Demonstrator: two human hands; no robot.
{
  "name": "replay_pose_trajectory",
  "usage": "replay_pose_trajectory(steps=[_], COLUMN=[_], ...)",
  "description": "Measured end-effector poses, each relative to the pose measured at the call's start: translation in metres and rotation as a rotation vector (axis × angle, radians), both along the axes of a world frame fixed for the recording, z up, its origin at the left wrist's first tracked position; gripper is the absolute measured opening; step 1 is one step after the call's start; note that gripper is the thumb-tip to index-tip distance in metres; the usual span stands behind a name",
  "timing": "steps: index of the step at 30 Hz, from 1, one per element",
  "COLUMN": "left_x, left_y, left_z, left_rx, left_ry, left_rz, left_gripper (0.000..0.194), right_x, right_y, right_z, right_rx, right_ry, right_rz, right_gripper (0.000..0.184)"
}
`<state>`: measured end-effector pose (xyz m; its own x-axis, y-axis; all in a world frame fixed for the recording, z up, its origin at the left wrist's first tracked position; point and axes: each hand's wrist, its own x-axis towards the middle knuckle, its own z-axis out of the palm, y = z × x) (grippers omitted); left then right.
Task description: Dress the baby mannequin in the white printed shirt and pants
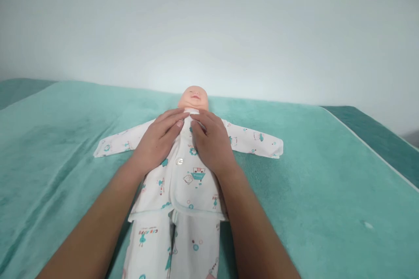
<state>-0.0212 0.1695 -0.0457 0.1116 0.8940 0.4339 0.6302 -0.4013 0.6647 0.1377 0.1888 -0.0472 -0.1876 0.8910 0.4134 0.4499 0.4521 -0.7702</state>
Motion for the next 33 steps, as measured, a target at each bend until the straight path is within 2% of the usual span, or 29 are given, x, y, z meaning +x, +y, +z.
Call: replay_pose_trajectory(steps=[5,10,13,16,19,21,24,27,30,33], left_x=[0.0,-0.001,-0.005,-0.01,-0.015,-0.018,-0.021,-0.029,-0.046,-0.07], left_y=[0.0,0.004,0.009,0.01,-0.002,-0.021,-0.063,-0.105,-0.126,-0.121], left_z=[0.0,-0.001,-0.006,-0.012,-0.02,-0.025,-0.038,-0.053,-0.065,-0.066], left_rx=[0.001,0.01,-0.05,-0.123,-0.163,-0.197,-0.267,-0.267,-0.165,-0.147], left_ry=[-0.013,-0.098,-0.168,-0.223,-0.264,-0.287,-0.286,-0.129,0.204,0.454], left_rz=[0.03,-0.071,-0.107,-0.058,-0.005,0.004,0.013,0.061,0.173,0.383], left_gripper=[0.037,0.037,0.04,0.044,0.047,0.05,0.056,0.059,0.057,0.057], right_x=[0.004,0.003,0.002,0.008,0.022,0.031,0.043,0.057,0.084,0.119], right_y=[0.004,0.008,-0.001,-0.029,-0.075,-0.11,-0.156,-0.178,-0.168,-0.132], right_z=[-0.002,-0.004,-0.006,-0.013,-0.03,-0.042,-0.054,-0.058,-0.06,-0.062], right_rx=[0.033,0.056,0.015,-0.057,-0.121,-0.165,-0.178,-0.12,-0.086,-0.037], right_ry=[-0.113,-0.133,-0.135,-0.109,-0.058,-0.058,-0.184,-0.312,-0.435,-0.535], right_rz=[0.074,0.11,0.089,0.097,0.115,0.105,0.058,0.084,0.072,-0.214], right_gripper=[0.034,0.039,0.044,0.052,0.059,0.067,0.074,0.069,0.062,0.066])
